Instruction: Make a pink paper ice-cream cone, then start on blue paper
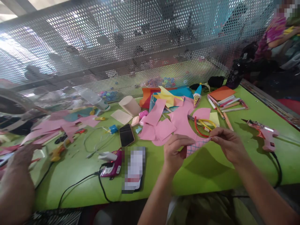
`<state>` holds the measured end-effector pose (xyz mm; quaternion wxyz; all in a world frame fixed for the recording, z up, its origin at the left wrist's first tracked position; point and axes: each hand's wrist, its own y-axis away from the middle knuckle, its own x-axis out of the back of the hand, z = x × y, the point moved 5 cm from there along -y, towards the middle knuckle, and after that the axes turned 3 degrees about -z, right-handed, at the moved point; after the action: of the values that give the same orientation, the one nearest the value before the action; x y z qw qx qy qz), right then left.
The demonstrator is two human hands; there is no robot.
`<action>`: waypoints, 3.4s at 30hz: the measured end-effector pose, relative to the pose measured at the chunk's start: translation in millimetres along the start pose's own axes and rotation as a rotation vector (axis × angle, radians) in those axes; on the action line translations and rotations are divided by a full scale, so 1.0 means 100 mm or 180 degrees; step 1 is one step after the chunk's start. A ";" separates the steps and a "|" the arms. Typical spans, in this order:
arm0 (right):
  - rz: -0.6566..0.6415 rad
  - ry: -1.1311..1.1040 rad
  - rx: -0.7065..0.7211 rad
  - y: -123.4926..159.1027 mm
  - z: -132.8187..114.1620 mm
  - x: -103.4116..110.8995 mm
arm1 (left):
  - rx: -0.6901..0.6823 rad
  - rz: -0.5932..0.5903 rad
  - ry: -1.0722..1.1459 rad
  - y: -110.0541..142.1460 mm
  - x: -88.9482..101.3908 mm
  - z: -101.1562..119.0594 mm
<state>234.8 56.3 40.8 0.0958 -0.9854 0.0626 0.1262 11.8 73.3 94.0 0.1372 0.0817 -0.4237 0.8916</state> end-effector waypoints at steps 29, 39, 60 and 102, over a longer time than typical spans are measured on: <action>-0.0469 0.0788 0.0398 0.03 -0.07 -0.06 | 0.0083 0.0077 -0.0082 0.02 -0.02 -0.06; -0.0521 0.0938 0.0470 0.02 -0.12 -0.08 | 0.0211 -0.0027 -0.0244 0.01 -0.04 -0.08; -0.0599 0.1353 0.0640 0.07 -0.14 -0.13 | 0.0178 -0.0010 -0.0184 -0.01 -0.03 -0.03; 0.0034 0.1423 0.0973 0.14 -0.02 -0.11 | 0.2470 -0.0269 0.1915 0.29 -0.60 -0.61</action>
<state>222.1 43.4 42.9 0.2266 -0.9625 0.1057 -0.1050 58.2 92.4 18.8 0.2489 -0.1172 0.0018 0.9614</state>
